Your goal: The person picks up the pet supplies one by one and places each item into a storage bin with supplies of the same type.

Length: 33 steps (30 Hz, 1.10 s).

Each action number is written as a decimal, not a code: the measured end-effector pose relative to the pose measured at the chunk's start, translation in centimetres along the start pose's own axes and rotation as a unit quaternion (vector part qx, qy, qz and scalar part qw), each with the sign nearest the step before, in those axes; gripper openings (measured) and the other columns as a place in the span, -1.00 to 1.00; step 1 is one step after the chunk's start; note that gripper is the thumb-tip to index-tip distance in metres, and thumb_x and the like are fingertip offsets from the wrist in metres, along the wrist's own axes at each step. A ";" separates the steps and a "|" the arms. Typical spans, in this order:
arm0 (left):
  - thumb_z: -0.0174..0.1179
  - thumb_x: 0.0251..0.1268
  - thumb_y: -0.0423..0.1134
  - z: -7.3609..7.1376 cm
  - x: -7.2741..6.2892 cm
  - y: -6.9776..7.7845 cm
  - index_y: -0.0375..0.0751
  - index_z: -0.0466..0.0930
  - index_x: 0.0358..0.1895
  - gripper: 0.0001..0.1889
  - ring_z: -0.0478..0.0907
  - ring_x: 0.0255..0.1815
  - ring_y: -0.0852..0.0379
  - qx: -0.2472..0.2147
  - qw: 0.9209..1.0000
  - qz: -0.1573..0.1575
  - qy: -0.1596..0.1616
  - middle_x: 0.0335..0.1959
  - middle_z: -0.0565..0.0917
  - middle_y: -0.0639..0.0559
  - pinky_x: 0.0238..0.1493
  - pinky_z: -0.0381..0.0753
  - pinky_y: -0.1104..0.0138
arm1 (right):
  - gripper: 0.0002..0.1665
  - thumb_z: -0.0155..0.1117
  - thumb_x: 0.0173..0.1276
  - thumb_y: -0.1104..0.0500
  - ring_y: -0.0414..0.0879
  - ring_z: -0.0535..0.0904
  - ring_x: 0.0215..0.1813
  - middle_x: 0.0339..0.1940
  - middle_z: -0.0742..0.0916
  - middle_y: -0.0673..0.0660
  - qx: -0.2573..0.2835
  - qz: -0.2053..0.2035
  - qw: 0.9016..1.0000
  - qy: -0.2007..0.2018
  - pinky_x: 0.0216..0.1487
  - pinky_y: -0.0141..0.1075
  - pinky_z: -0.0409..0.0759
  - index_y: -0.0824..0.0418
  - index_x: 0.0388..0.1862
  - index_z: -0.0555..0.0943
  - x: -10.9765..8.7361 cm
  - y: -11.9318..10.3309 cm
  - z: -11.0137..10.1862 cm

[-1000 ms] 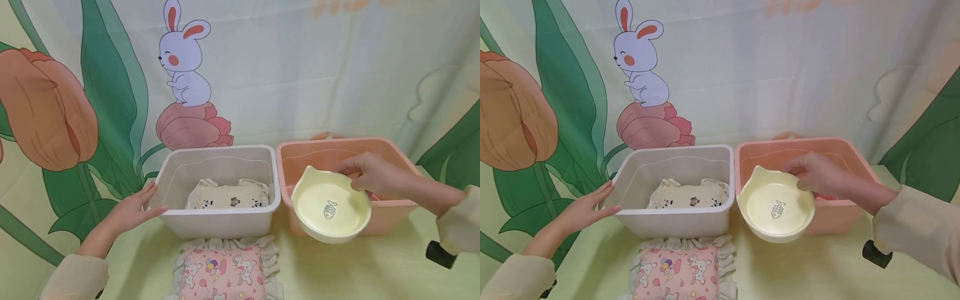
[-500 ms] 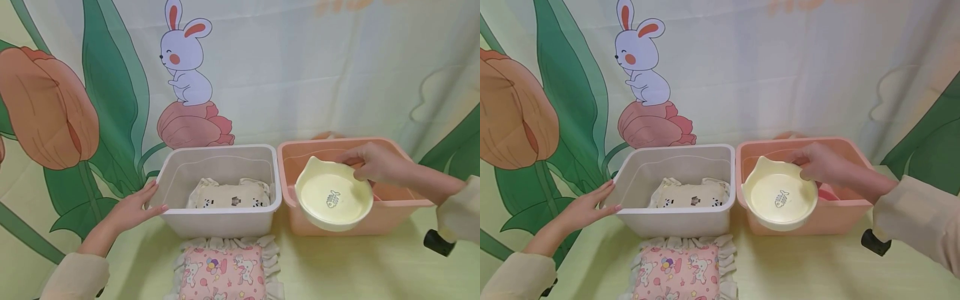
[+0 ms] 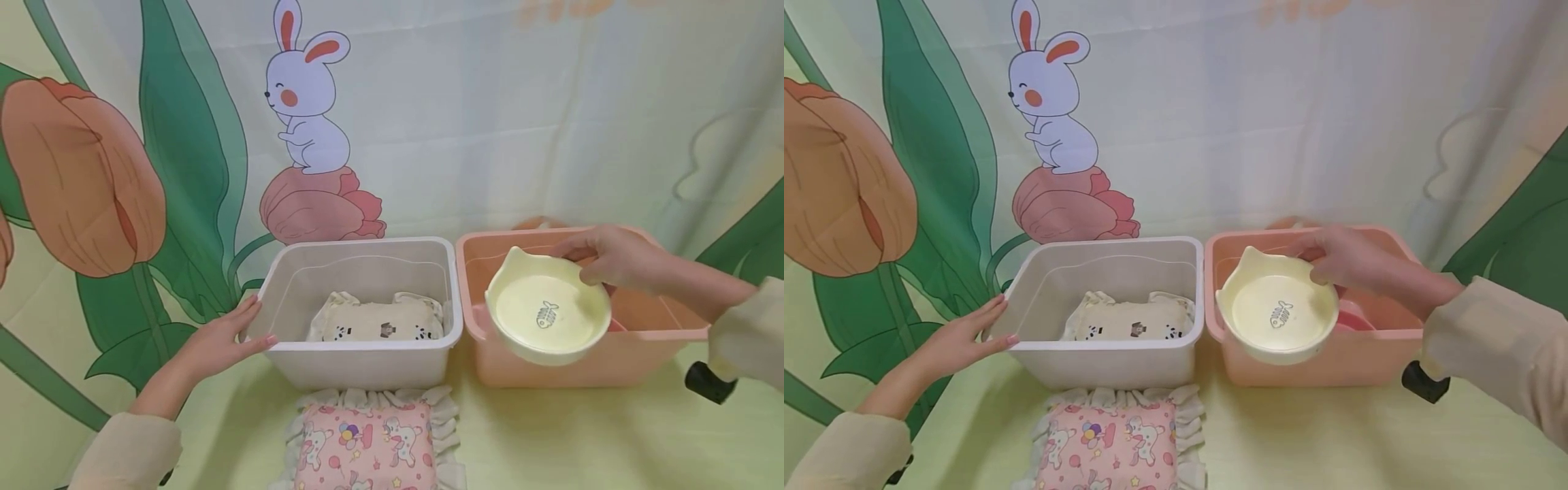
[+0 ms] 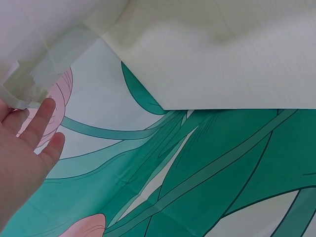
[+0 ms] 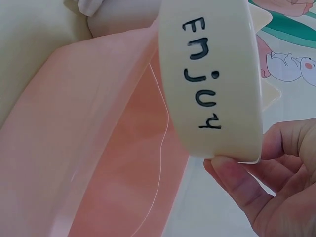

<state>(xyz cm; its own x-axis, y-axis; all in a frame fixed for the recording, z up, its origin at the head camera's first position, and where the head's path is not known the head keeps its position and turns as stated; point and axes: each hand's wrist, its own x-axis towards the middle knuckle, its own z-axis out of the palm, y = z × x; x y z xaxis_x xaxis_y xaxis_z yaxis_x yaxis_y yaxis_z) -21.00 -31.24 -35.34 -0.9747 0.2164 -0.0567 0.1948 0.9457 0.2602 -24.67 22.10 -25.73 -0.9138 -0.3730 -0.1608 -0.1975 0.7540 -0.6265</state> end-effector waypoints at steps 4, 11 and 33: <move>-0.06 0.13 0.27 0.1 0.0 -0.1 -0.20 -0.07 0.37 -0.13 0.11 0.27 -0.36 0.004 1.000 -0.003 -0.001 0.40 -0.05 -0.18 0.04 0.21 -0.25 | -0.40 -0.04 0.02 0.50 -0.14 0.53 -0.51 0.11 0.50 0.38 0.009 -0.006 1.000 -0.005 -0.56 -0.25 0.53 0.34 0.14 0.40 0.4 0.1 -0.1; -0.07 0.13 0.28 0.1 -0.1 -0.1 -0.20 -0.07 0.38 -0.13 0.11 0.27 -0.36 0.005 1.000 -0.005 -0.001 0.40 -0.05 -0.18 0.04 0.21 -0.25 | -0.36 -0.08 0.02 0.47 -0.12 0.51 -0.55 0.04 0.56 0.32 0.018 -0.005 1.000 -0.009 -0.58 -0.25 0.51 0.29 0.18 0.39 1.1 0.1 -0.6; -0.07 0.13 0.27 0.1 0.0 -0.1 -0.20 -0.07 0.38 -0.14 0.12 0.27 -0.36 0.004 1.000 -0.005 0.003 0.40 -0.04 -0.19 0.05 0.21 -0.24 | -0.40 -0.08 0.01 0.48 -0.15 0.46 -0.60 0.01 0.57 0.33 0.008 -0.017 1.000 0.006 -0.62 -0.27 0.48 0.32 0.12 0.43 4.2 1.5 -1.0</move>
<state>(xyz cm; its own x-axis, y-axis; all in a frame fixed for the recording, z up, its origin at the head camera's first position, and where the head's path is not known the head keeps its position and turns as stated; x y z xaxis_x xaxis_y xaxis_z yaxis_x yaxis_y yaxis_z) -21.00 -31.31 -35.47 -0.9772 0.2054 -0.0541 0.1856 0.9496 0.2524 -29.16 22.18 -26.58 -0.9110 -0.3917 -0.1292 -0.2236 0.7322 -0.6433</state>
